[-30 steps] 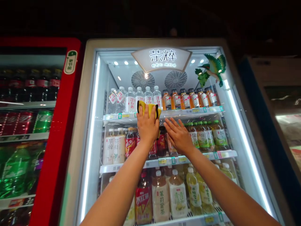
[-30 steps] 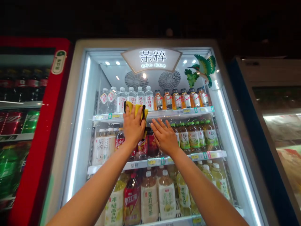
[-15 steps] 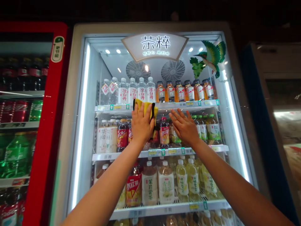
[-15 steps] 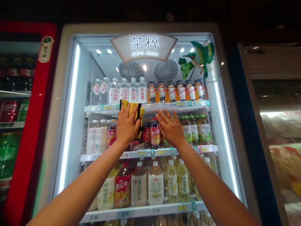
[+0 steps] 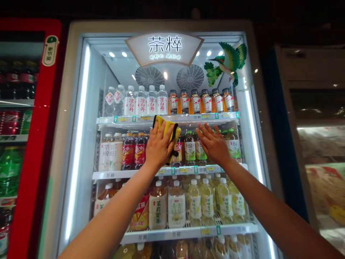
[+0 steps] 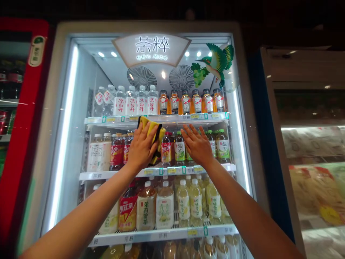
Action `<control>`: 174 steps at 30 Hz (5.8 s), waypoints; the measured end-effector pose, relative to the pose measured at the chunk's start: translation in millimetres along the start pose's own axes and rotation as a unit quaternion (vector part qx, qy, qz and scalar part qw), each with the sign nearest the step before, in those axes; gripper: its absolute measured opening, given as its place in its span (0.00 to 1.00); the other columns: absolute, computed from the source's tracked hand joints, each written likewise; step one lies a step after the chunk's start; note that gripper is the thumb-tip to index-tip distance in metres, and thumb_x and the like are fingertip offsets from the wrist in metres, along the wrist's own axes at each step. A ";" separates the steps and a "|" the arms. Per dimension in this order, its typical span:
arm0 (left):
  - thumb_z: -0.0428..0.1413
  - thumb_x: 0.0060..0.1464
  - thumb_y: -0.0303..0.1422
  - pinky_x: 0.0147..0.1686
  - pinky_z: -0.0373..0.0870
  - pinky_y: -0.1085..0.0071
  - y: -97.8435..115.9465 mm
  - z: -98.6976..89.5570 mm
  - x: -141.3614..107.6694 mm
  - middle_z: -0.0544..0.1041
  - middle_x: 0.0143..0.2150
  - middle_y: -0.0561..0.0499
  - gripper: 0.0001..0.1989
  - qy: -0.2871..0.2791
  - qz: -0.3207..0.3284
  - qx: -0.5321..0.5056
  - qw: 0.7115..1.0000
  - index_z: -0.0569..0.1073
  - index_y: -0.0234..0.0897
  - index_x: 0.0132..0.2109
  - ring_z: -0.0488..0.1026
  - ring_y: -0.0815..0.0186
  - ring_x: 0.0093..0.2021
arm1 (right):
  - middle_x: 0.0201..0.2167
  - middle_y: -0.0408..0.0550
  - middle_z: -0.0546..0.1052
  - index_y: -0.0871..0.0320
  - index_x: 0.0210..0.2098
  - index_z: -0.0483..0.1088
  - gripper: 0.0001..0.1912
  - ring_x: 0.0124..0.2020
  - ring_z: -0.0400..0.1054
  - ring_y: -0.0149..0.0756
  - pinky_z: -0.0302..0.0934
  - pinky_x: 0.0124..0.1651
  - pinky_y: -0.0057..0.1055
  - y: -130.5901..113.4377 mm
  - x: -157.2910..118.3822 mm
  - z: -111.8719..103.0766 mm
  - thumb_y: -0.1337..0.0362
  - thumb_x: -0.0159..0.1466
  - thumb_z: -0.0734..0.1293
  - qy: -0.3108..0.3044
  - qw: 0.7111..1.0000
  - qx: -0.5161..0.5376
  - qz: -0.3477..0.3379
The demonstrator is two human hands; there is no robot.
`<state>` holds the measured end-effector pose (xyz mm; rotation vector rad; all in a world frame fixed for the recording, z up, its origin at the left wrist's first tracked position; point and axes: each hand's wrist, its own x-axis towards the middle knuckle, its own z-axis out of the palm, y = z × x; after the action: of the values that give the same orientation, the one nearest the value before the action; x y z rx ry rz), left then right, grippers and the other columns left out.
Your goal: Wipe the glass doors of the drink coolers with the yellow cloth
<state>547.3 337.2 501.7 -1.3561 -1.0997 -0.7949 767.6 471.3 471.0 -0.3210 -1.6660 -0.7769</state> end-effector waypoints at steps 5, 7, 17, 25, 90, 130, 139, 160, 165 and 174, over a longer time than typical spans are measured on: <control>0.52 0.65 0.35 0.72 0.45 0.40 40.6 24.6 73.0 0.53 0.77 0.41 0.30 0.058 -0.126 -0.014 0.990 0.59 0.42 0.73 0.42 0.45 0.77 | 0.72 0.50 0.58 0.54 0.72 0.57 0.28 0.75 0.49 0.43 0.45 0.75 0.56 24.4 -2.3 -8.6 0.66 0.74 0.57 0.011 1.000 -0.007 0.003; 0.52 0.66 0.37 0.72 0.45 0.41 62.3 34.3 81.7 0.52 0.77 0.42 0.30 0.057 -0.118 -0.016 0.991 0.60 0.42 0.72 0.42 0.45 0.77 | 0.72 0.49 0.59 0.54 0.72 0.56 0.28 0.74 0.50 0.43 0.46 0.75 0.56 33.7 -5.9 -11.9 0.66 0.74 0.57 0.027 0.999 -0.019 0.019; 0.53 0.66 0.37 0.73 0.49 0.48 74.2 33.0 21.9 0.58 0.76 0.47 0.29 -0.012 0.088 -0.005 0.996 0.61 0.47 0.72 0.46 0.50 0.77 | 0.73 0.47 0.59 0.51 0.71 0.58 0.27 0.74 0.51 0.45 0.47 0.74 0.56 65.6 -32.6 -23.6 0.66 0.74 0.58 0.019 0.998 -0.052 0.025; 0.52 0.65 0.35 0.73 0.45 0.43 132.3 65.2 112.2 0.57 0.76 0.43 0.29 0.061 -0.045 -0.030 0.997 0.62 0.43 0.71 0.44 0.47 0.77 | 0.72 0.45 0.62 0.49 0.73 0.54 0.28 0.75 0.50 0.45 0.45 0.75 0.58 81.3 -39.7 -26.4 0.65 0.74 0.57 0.029 0.996 -0.065 0.045; 0.52 0.66 0.37 0.72 0.53 0.47 282.3 131.2 161.1 0.62 0.74 0.45 0.27 -0.001 0.110 -0.044 0.993 0.63 0.41 0.70 0.51 0.48 0.76 | 0.69 0.51 0.67 0.53 0.69 0.63 0.26 0.69 0.62 0.41 0.59 0.71 0.49 201.7 -72.9 -79.3 0.63 0.74 0.53 0.160 0.963 0.134 0.171; 0.49 0.68 0.37 0.73 0.50 0.46 225.0 113.1 134.2 0.58 0.75 0.40 0.29 0.092 -0.038 -0.006 0.995 0.58 0.38 0.72 0.42 0.50 0.78 | 0.67 0.47 0.69 0.54 0.65 0.68 0.26 0.70 0.61 0.39 0.55 0.73 0.47 169.2 -43.3 -77.0 0.66 0.70 0.55 0.112 0.959 0.218 0.142; 0.50 0.68 0.37 0.73 0.52 0.49 211.9 101.7 156.8 0.60 0.74 0.44 0.27 0.011 0.068 0.013 0.998 0.61 0.41 0.71 0.48 0.50 0.76 | 0.69 0.48 0.67 0.55 0.65 0.68 0.27 0.70 0.60 0.40 0.55 0.73 0.48 153.0 -14.0 -65.8 0.68 0.70 0.55 0.137 0.951 0.239 0.140; 0.49 0.68 0.39 0.73 0.49 0.47 68.2 40.7 137.2 0.57 0.76 0.44 0.28 0.019 -0.013 0.023 0.999 0.59 0.43 0.72 0.45 0.51 0.77 | 0.68 0.49 0.67 0.54 0.67 0.66 0.28 0.72 0.57 0.41 0.49 0.75 0.55 43.6 34.2 -20.6 0.70 0.69 0.56 0.132 0.956 0.218 0.142; 0.49 0.68 0.36 0.72 0.50 0.44 30.7 23.1 85.4 0.55 0.76 0.40 0.28 0.048 -0.081 0.033 0.995 0.57 0.40 0.72 0.42 0.49 0.78 | 0.69 0.53 0.66 0.56 0.68 0.64 0.29 0.72 0.55 0.42 0.49 0.74 0.56 17.2 31.4 -10.7 0.72 0.68 0.56 0.095 0.967 0.208 0.115; 0.51 0.67 0.36 0.72 0.52 0.47 31.5 22.8 86.1 0.57 0.76 0.45 0.29 0.006 0.008 0.032 0.999 0.59 0.42 0.72 0.44 0.51 0.77 | 0.71 0.50 0.63 0.53 0.71 0.59 0.34 0.74 0.52 0.42 0.46 0.75 0.56 -19.2 68.9 9.6 0.73 0.67 0.55 0.082 0.974 0.187 0.100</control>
<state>601.7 376.0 568.5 -1.3034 -1.0940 -0.7497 731.4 449.5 529.5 -0.1502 -1.5563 -0.3203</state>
